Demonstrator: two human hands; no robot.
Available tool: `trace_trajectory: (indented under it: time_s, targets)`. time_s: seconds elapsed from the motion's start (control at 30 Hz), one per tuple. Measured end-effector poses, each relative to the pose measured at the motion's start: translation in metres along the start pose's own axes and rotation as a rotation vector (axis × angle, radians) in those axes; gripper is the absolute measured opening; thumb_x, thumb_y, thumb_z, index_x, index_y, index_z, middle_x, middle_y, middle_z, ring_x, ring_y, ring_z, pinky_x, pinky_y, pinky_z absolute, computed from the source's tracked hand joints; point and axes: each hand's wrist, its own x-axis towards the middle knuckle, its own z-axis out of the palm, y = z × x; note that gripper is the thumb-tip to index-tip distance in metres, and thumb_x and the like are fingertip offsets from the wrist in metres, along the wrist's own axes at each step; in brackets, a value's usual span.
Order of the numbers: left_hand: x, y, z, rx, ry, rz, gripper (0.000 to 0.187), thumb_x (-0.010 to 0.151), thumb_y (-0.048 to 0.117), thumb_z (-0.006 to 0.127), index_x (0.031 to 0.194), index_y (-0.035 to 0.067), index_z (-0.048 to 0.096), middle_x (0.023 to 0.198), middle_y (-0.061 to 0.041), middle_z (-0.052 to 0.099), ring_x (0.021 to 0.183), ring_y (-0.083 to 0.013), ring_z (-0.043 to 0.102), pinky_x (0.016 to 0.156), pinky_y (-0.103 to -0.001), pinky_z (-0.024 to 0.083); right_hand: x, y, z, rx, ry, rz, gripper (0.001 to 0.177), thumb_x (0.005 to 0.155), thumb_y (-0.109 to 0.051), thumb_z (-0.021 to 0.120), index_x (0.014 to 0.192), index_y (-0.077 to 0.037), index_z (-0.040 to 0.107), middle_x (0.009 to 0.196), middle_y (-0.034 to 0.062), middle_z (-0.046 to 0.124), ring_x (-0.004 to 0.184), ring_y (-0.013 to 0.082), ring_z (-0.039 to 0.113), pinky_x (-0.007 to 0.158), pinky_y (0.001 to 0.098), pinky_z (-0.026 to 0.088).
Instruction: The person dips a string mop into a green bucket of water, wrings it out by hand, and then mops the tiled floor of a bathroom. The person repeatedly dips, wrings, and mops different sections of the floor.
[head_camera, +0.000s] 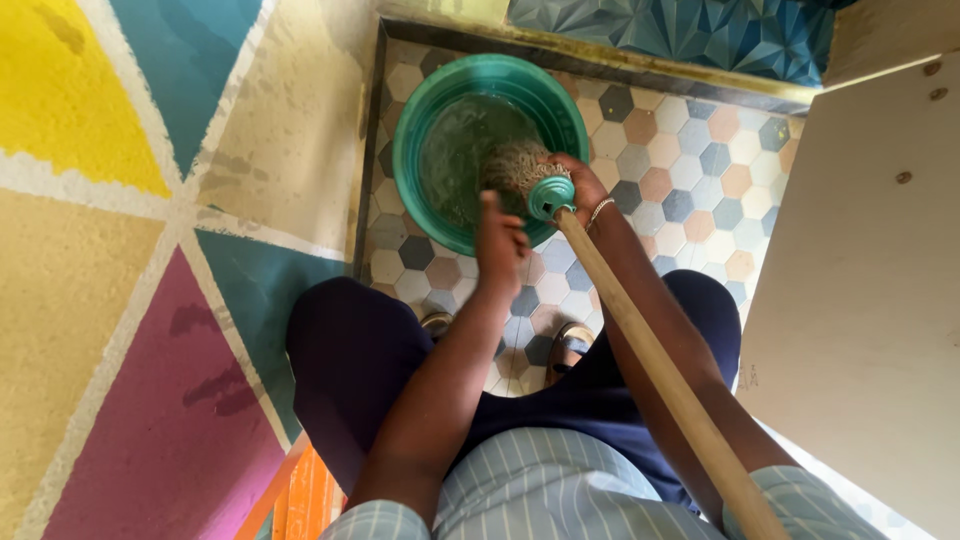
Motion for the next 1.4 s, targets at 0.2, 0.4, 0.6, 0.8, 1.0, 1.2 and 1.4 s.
trace_trajectory:
  time_s: [0.2,0.4,0.6,0.8,1.0,1.2,1.4]
  targets:
    - [0.067,0.018,-0.001,-0.555,-0.278,-0.18,0.084,0.095,0.078,0.045,0.131,0.002,0.052,0.111,-0.016,0.071,0.1,-0.0303,0.071,0.087,-0.046,0.06,0.001,0.023,-0.006,0.07,-0.009,-0.093,0.041,0.086,-0.033,0.07,0.115,-0.005,0.068,0.1,0.0135,0.077,0.083,0.0276,0.075,0.078,0.0443,0.062]
    - [0.091,0.02,0.033,-0.748,-0.57,-0.16,0.113,0.081,0.091,0.044,0.139,-0.007,0.043,0.115,-0.029,0.065,0.108,-0.0434,0.065,0.095,-0.057,0.054,-0.026,0.039,0.003,0.277,-0.01,-0.127,0.034,0.089,-0.015,0.071,0.122,-0.007,0.065,0.107,0.0056,0.072,0.092,0.024,0.074,0.087,0.0416,0.061]
    - [0.099,0.033,0.032,-0.673,-0.628,-0.246,0.081,0.084,0.065,0.068,0.129,-0.001,0.055,0.117,-0.017,0.069,0.103,-0.0354,0.07,0.094,-0.051,0.057,-0.069,0.039,0.032,0.065,0.043,0.024,0.043,0.083,-0.023,0.073,0.118,0.0,0.066,0.098,0.0152,0.074,0.08,0.0265,0.073,0.076,0.0422,0.061]
    - [0.094,0.076,0.034,-0.094,-0.577,-0.3,0.029,0.085,0.025,0.081,0.104,0.005,0.07,0.093,-0.012,0.07,0.078,-0.0272,0.07,0.072,-0.044,0.06,-0.07,0.033,0.056,-0.444,0.063,-0.001,0.055,0.078,-0.03,0.082,0.122,-0.003,0.062,0.098,0.0111,0.073,0.085,0.0233,0.071,0.076,0.0381,0.058]
    - [0.123,0.068,0.036,0.503,-0.205,-0.085,0.043,0.076,0.012,0.08,0.11,-0.011,0.07,0.096,-0.018,0.073,0.082,-0.0316,0.072,0.068,-0.045,0.059,-0.012,0.045,0.036,-1.105,0.17,-0.2,0.05,0.072,-0.03,0.084,0.111,-0.001,0.07,0.1,0.014,0.074,0.09,0.0267,0.072,0.083,0.0368,0.056]
    - [0.207,0.025,0.035,1.206,0.008,0.15,0.096,0.073,0.01,0.079,0.149,-0.01,0.024,0.118,-0.031,0.067,0.107,-0.0402,0.069,0.088,-0.043,0.058,0.068,0.076,-0.01,-2.018,-0.039,-0.552,0.028,0.089,-0.023,0.061,0.104,-0.007,0.077,0.113,0.0209,0.073,0.106,0.0383,0.068,0.099,0.0461,0.049]
    - [0.194,0.038,0.051,1.16,0.097,0.213,0.1,0.074,0.009,0.079,0.153,-0.011,0.02,0.129,-0.032,0.062,0.116,-0.039,0.068,0.095,-0.041,0.058,0.032,0.052,0.018,-1.236,0.204,-0.367,0.038,0.083,-0.024,0.07,0.114,-0.002,0.067,0.108,0.0219,0.074,0.099,0.0331,0.072,0.087,0.0413,0.057]
